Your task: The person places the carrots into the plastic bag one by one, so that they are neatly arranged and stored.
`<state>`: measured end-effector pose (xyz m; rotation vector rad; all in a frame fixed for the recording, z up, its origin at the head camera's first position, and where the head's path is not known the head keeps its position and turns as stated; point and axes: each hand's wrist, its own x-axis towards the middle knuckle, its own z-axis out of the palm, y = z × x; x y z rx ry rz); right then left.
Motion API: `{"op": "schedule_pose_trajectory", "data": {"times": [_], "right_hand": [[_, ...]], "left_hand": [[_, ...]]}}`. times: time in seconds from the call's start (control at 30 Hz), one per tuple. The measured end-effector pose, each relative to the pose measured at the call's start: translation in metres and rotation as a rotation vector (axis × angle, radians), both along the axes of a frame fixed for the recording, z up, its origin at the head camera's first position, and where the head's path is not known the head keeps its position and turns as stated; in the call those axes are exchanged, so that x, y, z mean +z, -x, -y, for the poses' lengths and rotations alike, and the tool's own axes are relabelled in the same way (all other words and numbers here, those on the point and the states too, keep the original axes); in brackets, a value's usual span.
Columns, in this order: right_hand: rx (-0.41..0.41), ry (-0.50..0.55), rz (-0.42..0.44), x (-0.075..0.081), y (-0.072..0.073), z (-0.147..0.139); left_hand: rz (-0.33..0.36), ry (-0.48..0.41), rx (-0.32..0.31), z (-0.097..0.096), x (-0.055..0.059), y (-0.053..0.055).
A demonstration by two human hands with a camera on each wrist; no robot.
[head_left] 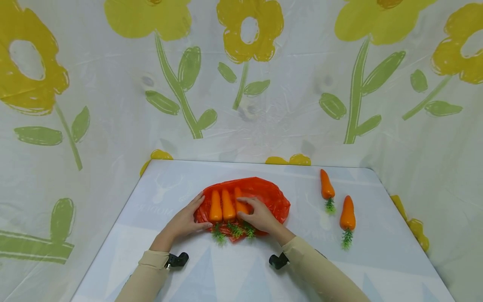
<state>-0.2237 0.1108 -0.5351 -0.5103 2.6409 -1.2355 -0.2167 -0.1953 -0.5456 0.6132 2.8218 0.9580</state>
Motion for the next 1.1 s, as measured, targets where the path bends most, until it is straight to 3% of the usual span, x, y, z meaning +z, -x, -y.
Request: {"op": "schedule_pose_trajectory", "data": {"times": [1.1], "right_hand": [[0.011,-0.043,0.000,0.0025,-0.0036,-0.0003]], "left_hand": [[0.016,0.012,0.002,-0.0006,0.0016,-0.0007]]}}
